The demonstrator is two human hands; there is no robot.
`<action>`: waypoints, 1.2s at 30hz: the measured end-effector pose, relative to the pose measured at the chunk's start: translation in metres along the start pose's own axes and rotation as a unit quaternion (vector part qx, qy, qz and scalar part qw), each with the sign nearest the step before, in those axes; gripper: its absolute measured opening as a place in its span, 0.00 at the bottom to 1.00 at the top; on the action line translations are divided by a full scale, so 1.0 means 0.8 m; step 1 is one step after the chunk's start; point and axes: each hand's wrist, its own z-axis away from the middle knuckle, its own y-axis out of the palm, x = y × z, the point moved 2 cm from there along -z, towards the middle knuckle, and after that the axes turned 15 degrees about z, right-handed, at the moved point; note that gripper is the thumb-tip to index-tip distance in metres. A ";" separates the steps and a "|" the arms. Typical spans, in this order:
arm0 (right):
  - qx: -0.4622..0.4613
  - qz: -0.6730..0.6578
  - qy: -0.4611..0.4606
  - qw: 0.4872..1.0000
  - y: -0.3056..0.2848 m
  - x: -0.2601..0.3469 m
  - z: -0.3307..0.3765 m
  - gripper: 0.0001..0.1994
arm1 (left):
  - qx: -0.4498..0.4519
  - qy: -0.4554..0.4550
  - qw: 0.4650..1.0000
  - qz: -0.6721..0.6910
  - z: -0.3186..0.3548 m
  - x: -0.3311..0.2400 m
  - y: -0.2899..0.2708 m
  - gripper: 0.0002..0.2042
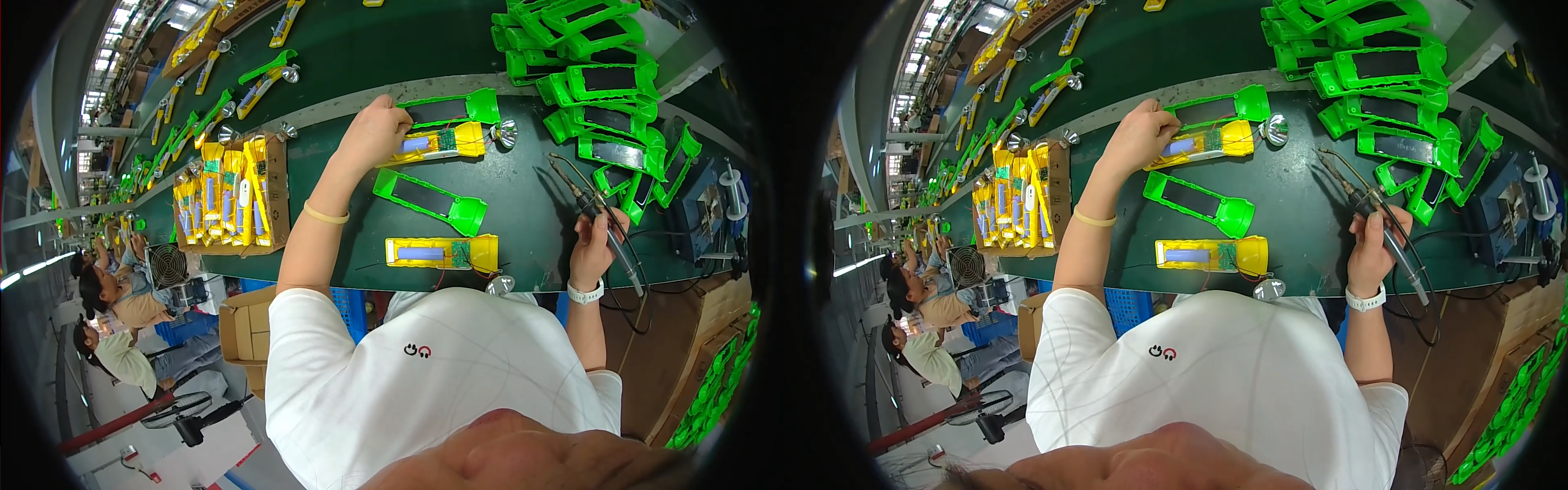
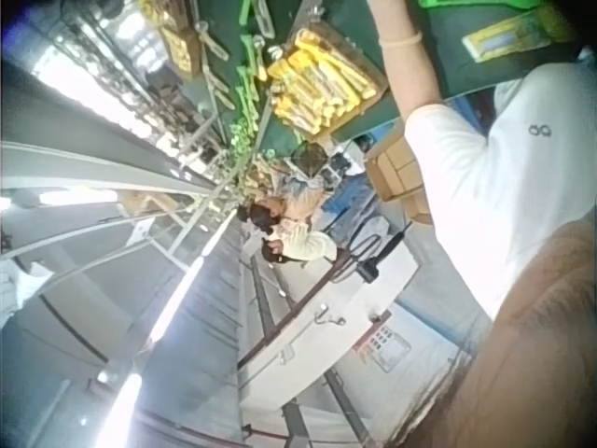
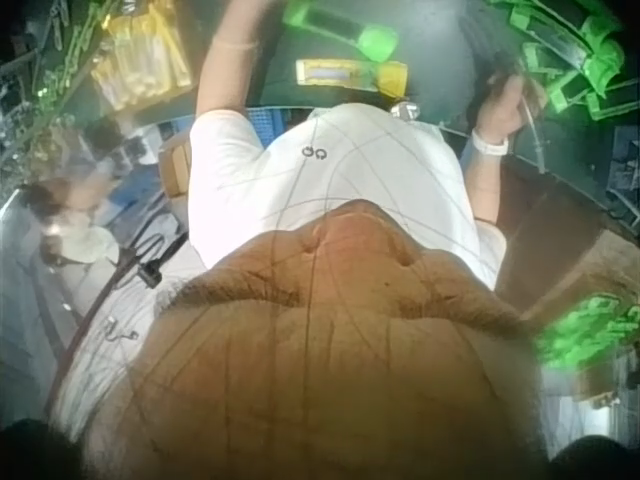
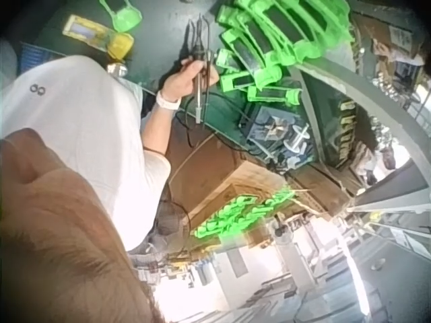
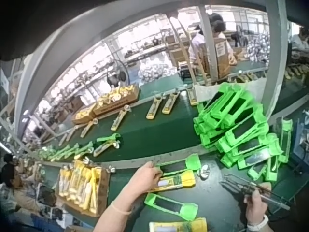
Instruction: Soldering wires onto circuit boards for solar-powered flashlights on an industrial assembly line.
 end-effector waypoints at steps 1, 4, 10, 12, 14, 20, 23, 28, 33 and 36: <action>-0.002 -0.002 -0.001 1.000 0.000 -0.001 0.000 0.11 | 0.000 0.003 1.000 -0.002 0.001 0.000 -0.001 0.07; -0.021 -0.012 0.009 1.000 -0.002 -0.003 0.001 0.11 | -0.002 0.022 1.000 0.009 0.002 0.003 -0.007 0.07; -0.015 -0.008 0.013 1.000 0.000 -0.001 0.003 0.10 | -0.092 0.125 0.988 -0.002 -0.027 0.023 -0.023 0.09; -0.022 -0.009 0.007 1.000 0.001 -0.001 0.002 0.10 | -0.084 0.154 0.983 -0.050 -0.038 0.040 -0.011 0.09; -0.023 -0.005 0.009 1.000 0.001 0.001 0.002 0.10 | -0.073 0.184 0.975 -0.097 -0.039 0.046 -0.006 0.09; -0.042 -0.015 0.002 0.999 -0.001 0.000 0.001 0.09 | -0.100 0.247 0.958 0.101 0.010 0.015 -0.022 0.12; -0.030 -0.005 -0.005 1.000 -0.001 -0.003 0.001 0.08 | 0.017 0.182 0.973 0.142 0.042 -0.011 -0.002 0.22; -0.047 -0.002 0.002 0.999 0.000 -0.001 0.001 0.08 | 0.017 0.221 0.969 0.110 0.037 -0.022 0.019 0.23; -0.049 -0.005 0.019 0.999 -0.001 0.000 0.000 0.10 | -0.024 0.290 0.955 0.058 -0.017 0.000 0.011 0.23; -0.047 -0.002 0.025 0.999 -0.001 -0.002 0.000 0.10 | -0.080 0.286 0.955 0.018 -0.071 0.030 -0.004 0.22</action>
